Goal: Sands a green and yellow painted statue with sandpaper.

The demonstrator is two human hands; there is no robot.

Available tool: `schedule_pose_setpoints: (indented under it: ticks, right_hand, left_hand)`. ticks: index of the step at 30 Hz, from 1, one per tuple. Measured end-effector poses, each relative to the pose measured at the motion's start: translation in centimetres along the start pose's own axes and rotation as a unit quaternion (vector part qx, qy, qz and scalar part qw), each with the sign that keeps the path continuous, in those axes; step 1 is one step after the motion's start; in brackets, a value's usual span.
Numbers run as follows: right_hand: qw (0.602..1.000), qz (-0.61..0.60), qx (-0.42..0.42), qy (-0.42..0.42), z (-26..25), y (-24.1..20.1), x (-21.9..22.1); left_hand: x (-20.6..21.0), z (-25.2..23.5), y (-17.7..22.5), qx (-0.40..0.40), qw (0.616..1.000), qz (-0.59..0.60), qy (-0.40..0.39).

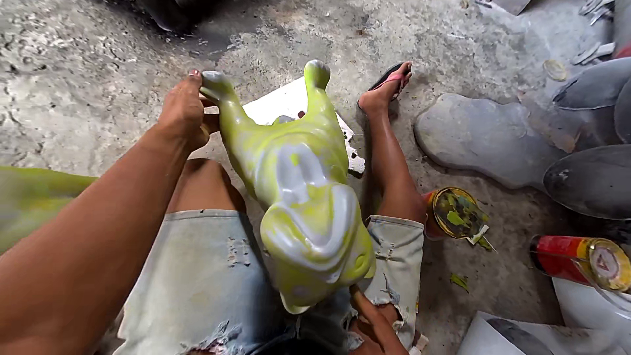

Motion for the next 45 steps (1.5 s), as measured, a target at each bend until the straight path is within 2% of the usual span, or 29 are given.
schedule_pose_setpoints:
  ticks: [5,8,11,13,16,19,23,27,35,39,45]
  right_hand:
    - [0.998,-0.033,-0.006,-0.044,0.7,1.0,-2.2]
    - [0.999,-0.023,-0.045,-0.002,0.6,0.5,-5.3]
    - [0.991,0.069,-0.107,0.038,-0.1,-0.6,-7.7]
    - [0.971,0.184,-0.149,0.036,-0.8,-1.4,-8.2]
    - [0.915,0.326,-0.237,0.013,-2.1,-1.5,-8.1]
    - [0.869,0.381,-0.312,-0.043,-3.3,-1.3,-7.7]
    - [0.838,0.408,-0.357,-0.062,-4.5,-0.9,-7.0]
    - [0.826,0.416,-0.373,-0.078,-5.6,-0.3,-6.4]
    - [0.803,0.49,-0.327,-0.089,-5.4,-1.2,-5.7]
    - [0.79,0.495,-0.348,-0.1,-5.4,-1.6,-6.4]
    - [0.809,0.453,-0.362,-0.098,-5.8,-0.9,-5.8]
  left_hand:
    - [-0.6,0.9,-0.5,0.005,0.999,-0.003,-0.031]
    - [-1.1,0.9,-0.9,0.005,1.0,0.01,-0.029]
    - [-1.1,1.0,-0.9,-0.001,0.999,0.008,-0.039]
    - [-0.8,1.2,-0.8,0.0,0.999,0.005,-0.045]
    - [-0.5,1.3,-0.5,-0.005,0.999,-0.002,-0.052]
    - [-0.3,1.4,-0.2,-0.002,0.999,-0.005,-0.053]
    - [-0.1,1.2,-0.2,0.011,0.998,-0.018,-0.064]
    - [0.1,1.2,-0.1,0.011,0.998,-0.01,-0.065]
    - [0.1,1.0,-0.2,0.014,0.997,-0.007,-0.072]
    - [0.1,1.0,-0.3,0.014,0.997,-0.001,-0.075]
    - [0.1,0.6,-0.4,0.009,0.998,0.005,-0.069]
Point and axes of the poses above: each hand's wrist, its own z-axis away from the middle knuckle, its own x-axis out of the palm, y = z × x, the point moved 5 cm from there along -z, towards the middle knuckle, and after that the axes turned 5 degrees about -y, right-handed, at the moved point
